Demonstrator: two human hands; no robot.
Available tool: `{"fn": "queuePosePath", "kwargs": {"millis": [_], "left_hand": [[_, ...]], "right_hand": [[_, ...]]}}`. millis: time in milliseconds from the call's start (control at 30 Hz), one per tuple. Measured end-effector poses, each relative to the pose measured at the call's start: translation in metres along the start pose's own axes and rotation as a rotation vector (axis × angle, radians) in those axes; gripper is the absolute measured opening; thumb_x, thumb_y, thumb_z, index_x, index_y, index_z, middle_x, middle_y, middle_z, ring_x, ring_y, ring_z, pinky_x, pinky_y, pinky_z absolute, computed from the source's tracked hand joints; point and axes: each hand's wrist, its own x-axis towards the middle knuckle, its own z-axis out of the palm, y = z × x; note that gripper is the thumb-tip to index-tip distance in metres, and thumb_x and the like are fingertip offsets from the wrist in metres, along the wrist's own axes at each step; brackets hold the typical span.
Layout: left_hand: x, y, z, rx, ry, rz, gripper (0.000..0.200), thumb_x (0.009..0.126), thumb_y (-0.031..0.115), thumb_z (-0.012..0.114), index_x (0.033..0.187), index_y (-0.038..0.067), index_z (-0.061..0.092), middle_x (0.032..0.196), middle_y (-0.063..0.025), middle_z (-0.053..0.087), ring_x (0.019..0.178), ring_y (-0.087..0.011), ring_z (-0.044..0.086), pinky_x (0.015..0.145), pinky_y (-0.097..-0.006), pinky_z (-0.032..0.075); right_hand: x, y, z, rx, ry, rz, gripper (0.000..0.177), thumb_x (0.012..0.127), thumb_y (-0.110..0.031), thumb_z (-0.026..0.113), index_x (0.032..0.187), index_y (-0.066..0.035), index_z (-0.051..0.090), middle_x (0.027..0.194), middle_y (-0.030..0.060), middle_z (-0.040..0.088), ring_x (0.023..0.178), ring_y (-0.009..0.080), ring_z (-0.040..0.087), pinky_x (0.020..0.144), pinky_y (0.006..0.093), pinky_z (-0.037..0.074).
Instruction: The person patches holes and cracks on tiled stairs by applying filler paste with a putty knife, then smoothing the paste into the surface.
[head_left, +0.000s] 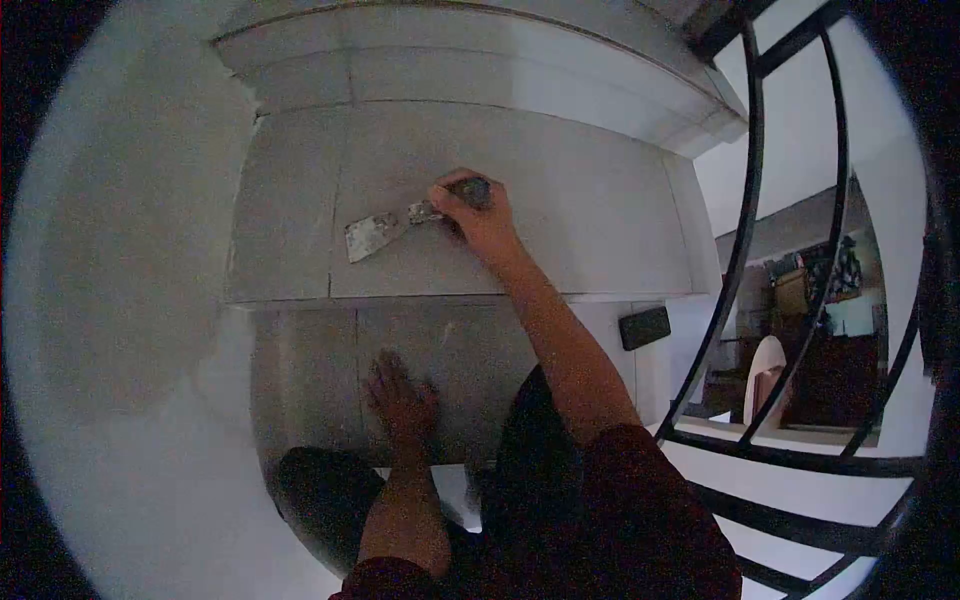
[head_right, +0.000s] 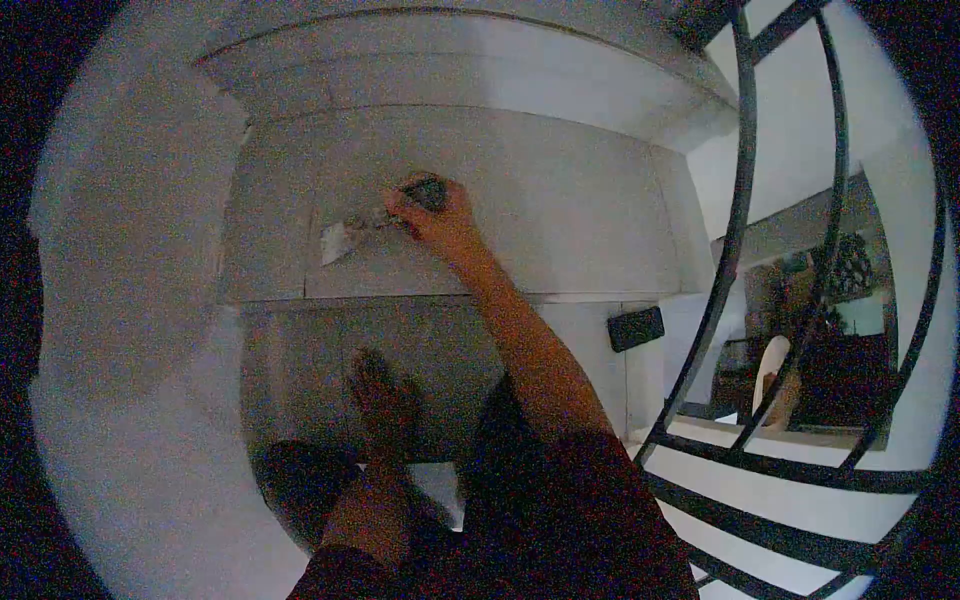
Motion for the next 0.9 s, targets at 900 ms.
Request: {"fn": "queuePosePath", "kwargs": {"millis": [900], "left_hand": [[-0.002, 0.008, 0.016, -0.007, -0.067, -0.106, 0.081, 0.093, 0.042, 0.064, 0.161, 0.008, 0.035, 0.168, -0.0155, 0.031, 0.155, -0.0389, 0.029, 0.125, -0.06, 0.023]], "right_hand": [[-0.001, 0.003, 0.017, -0.164, 0.239, 0.065, 0.022, 0.09, -0.025, 0.083, 0.095, -0.009, 0.069, 0.08, 0.0009, 0.067, 0.06, 0.0114, 0.057, 0.057, 0.0284, 0.047]]}}
